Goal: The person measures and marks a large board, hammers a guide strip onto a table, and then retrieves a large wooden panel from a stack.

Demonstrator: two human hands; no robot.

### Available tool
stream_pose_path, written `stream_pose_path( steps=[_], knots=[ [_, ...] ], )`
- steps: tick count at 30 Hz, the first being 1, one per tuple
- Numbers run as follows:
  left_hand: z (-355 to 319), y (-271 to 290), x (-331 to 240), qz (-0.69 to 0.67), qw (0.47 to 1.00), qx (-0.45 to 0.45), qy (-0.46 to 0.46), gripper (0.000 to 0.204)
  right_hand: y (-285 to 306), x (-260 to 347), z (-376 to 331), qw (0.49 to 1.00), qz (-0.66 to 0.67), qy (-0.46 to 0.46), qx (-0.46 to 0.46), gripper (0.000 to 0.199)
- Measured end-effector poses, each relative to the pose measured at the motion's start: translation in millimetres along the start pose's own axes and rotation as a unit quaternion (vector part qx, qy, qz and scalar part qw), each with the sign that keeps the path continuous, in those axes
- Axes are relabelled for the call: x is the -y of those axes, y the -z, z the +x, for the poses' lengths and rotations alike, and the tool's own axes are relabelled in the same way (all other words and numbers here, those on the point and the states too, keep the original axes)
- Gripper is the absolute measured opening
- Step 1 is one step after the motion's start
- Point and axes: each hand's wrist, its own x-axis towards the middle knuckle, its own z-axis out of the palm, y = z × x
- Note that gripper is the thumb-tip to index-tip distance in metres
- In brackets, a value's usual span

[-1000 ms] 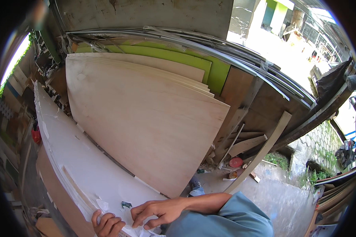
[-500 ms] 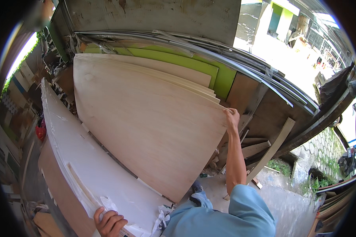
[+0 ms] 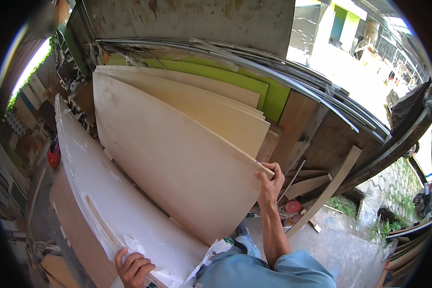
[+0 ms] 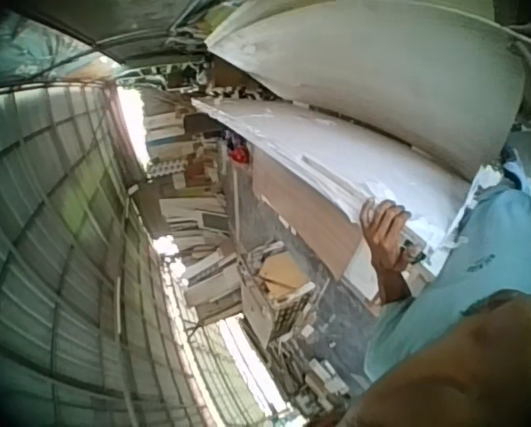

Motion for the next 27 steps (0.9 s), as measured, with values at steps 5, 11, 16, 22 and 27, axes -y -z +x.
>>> stream_pose_path(
  steps=[5,11,16,22,27],
  knots=[
    [-1,0,1,0.001,1.0,-0.013,0.001,0.078,-6,31,-67,0.996,0.026,-0.017,0.089,0.021],
    [3,-7,-5,-0.001,0.999,-0.025,0.038,0.082,-2,53,-121,0.955,0.057,0.071,0.284,0.03],
    [-1,-13,2,-0.003,0.998,-0.05,0.039,0.08,-28,62,-153,0.884,0.187,0.032,0.427,0.033],
    [-8,-14,5,-0.011,0.997,-0.052,0.047,0.081,-39,67,-164,0.816,0.226,0.017,0.532,0.033],
    [-4,-11,5,-0.021,0.997,-0.043,0.053,0.08,-46,64,-182,0.782,0.254,0.038,0.569,0.041]
  ],
)
